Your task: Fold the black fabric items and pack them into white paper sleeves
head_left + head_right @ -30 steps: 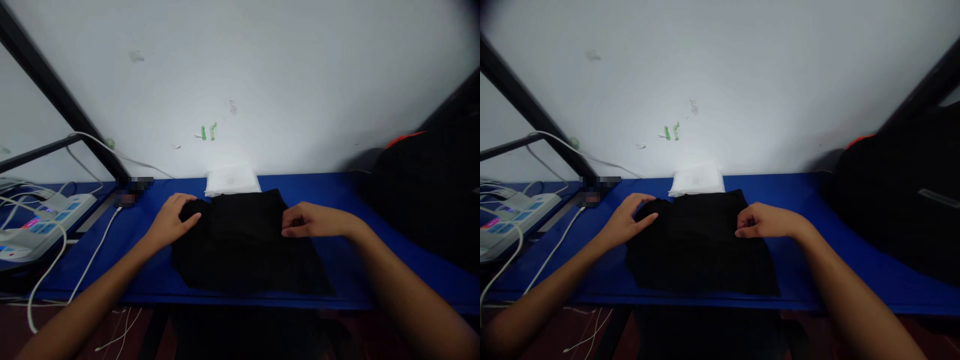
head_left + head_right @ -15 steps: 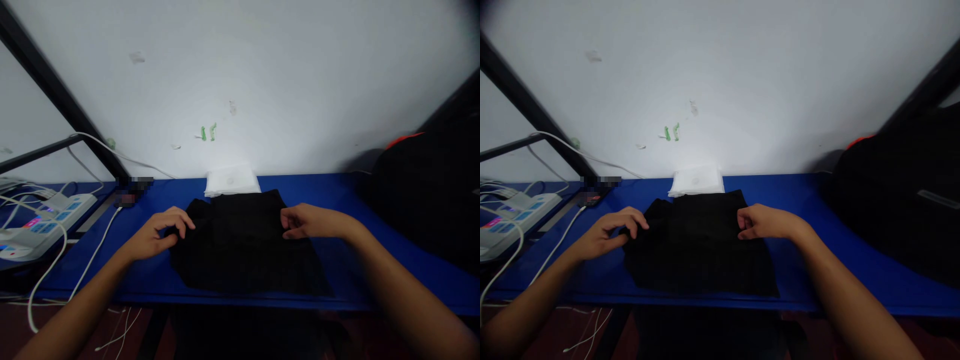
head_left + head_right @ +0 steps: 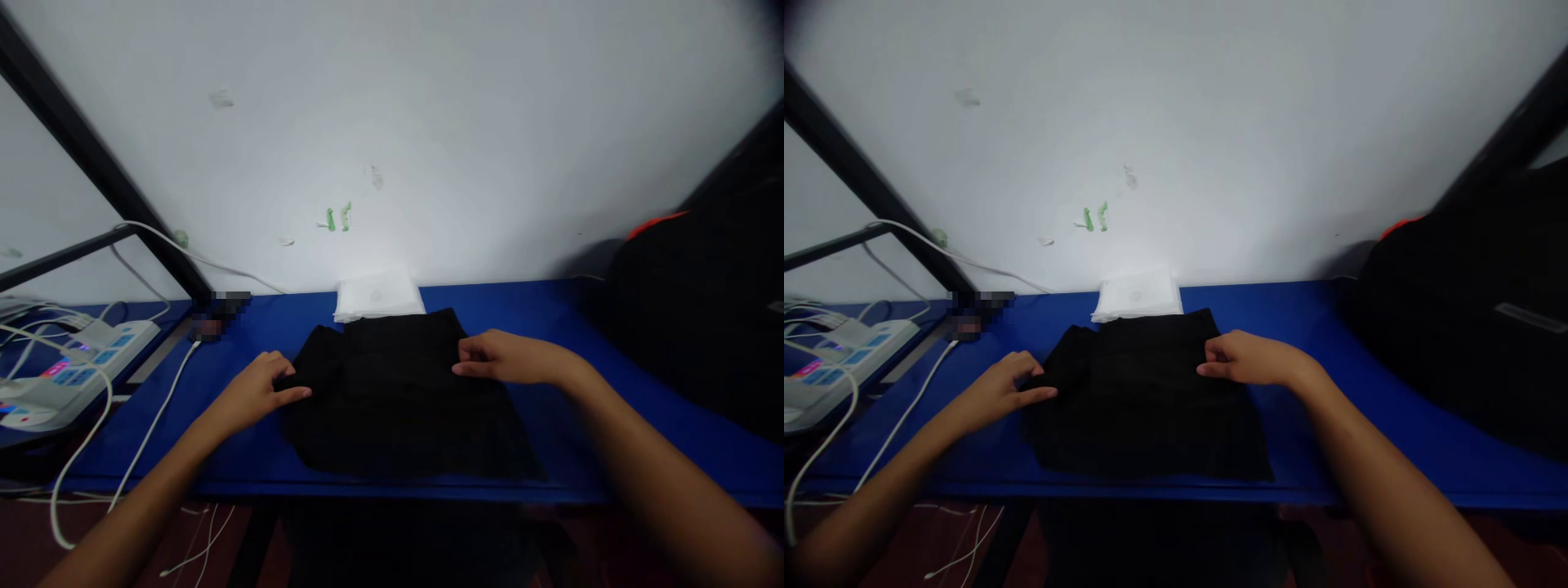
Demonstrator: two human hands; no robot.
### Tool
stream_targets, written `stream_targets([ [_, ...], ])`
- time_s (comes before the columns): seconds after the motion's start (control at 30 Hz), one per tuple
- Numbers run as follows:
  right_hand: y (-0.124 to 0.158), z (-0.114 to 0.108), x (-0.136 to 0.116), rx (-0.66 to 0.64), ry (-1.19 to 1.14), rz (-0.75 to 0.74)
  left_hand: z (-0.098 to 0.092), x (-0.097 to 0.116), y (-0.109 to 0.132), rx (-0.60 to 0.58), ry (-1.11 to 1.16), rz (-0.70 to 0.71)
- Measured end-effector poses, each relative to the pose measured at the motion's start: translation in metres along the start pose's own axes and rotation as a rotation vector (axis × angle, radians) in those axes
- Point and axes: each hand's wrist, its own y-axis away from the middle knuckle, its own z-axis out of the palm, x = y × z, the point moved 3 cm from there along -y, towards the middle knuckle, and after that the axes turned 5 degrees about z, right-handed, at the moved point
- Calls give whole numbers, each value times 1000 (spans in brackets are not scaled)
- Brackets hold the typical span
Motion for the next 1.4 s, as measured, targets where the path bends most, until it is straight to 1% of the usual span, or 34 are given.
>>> stream_targets([
  [0.07,0,0,0,18,9,-6,-4,0,-1,-80,71,-47],
  [0.13,0,-3,-3,93,25,-69,-10,-3,-2,-155,178,-96],
  [0.2,3,-6,-11,229,37,-226,-18,-8,-5,-157,280,-136],
  [0.23,5,-6,-16,290,37,-324,-23,-11,-8,-122,327,-145],
  [0.27,6,-6,-21,328,33,-417,-28,-15,-11,-68,369,-150],
  [0.33,7,-1,-30,323,27,-543,-38,-22,-20,70,417,-167],
  [0.43,3,11,-36,230,42,-588,-45,-25,-35,330,438,-205],
  [0.5,0,17,-38,191,68,-593,-41,-17,-44,508,513,-183],
  [0.53,-1,19,-39,182,78,-598,-37,-10,-48,582,560,-149],
  [0.6,-2,20,-40,176,90,-604,-25,9,-53,681,591,-31],
  [0.63,-2,20,-40,176,93,-603,-18,20,-55,693,545,47],
  [0.67,-1,20,-41,176,96,-600,-11,31,-56,654,465,134],
  [0.7,-1,19,-41,178,101,-595,-4,42,-57,570,360,231],
  [0.77,0,19,-42,180,110,-586,10,61,-56,316,150,418],
  [0.8,0,19,-43,181,114,-583,15,67,-54,187,71,490],
  [0.83,0,19,-43,180,117,-581,19,71,-51,85,21,538],
  [0.87,0,19,-43,179,121,-579,21,73,-49,28,3,554],
  [0.9,1,19,-43,176,123,-579,21,73,-46,17,18,538],
  [0.93,0,20,-42,175,124,-578,19,70,-44,55,64,501],
  [0.97,1,20,-42,176,125,-579,16,66,-42,137,130,449],
  [1.07,1,20,-41,180,129,-578,8,44,-33,499,314,238],
  [1.1,1,20,-41,180,132,-577,7,34,-29,590,321,170],
  [1.13,1,21,-41,178,134,-575,7,26,-25,638,289,108],
  [1.17,1,21,-41,177,137,-572,9,18,-22,637,231,54],
  [1.2,1,21,-42,177,138,-569,11,12,-20,597,164,17],
  [1.23,2,21,-42,176,140,-566,14,7,-18,533,100,-2],
  [1.3,2,21,-43,175,145,-565,22,1,-15,403,7,1],
  [1.33,2,21,-44,175,148,-565,26,1,-15,366,-22,17],
  [1.4,2,21,-44,173,149,-564,32,3,-16,345,-73,60],
])
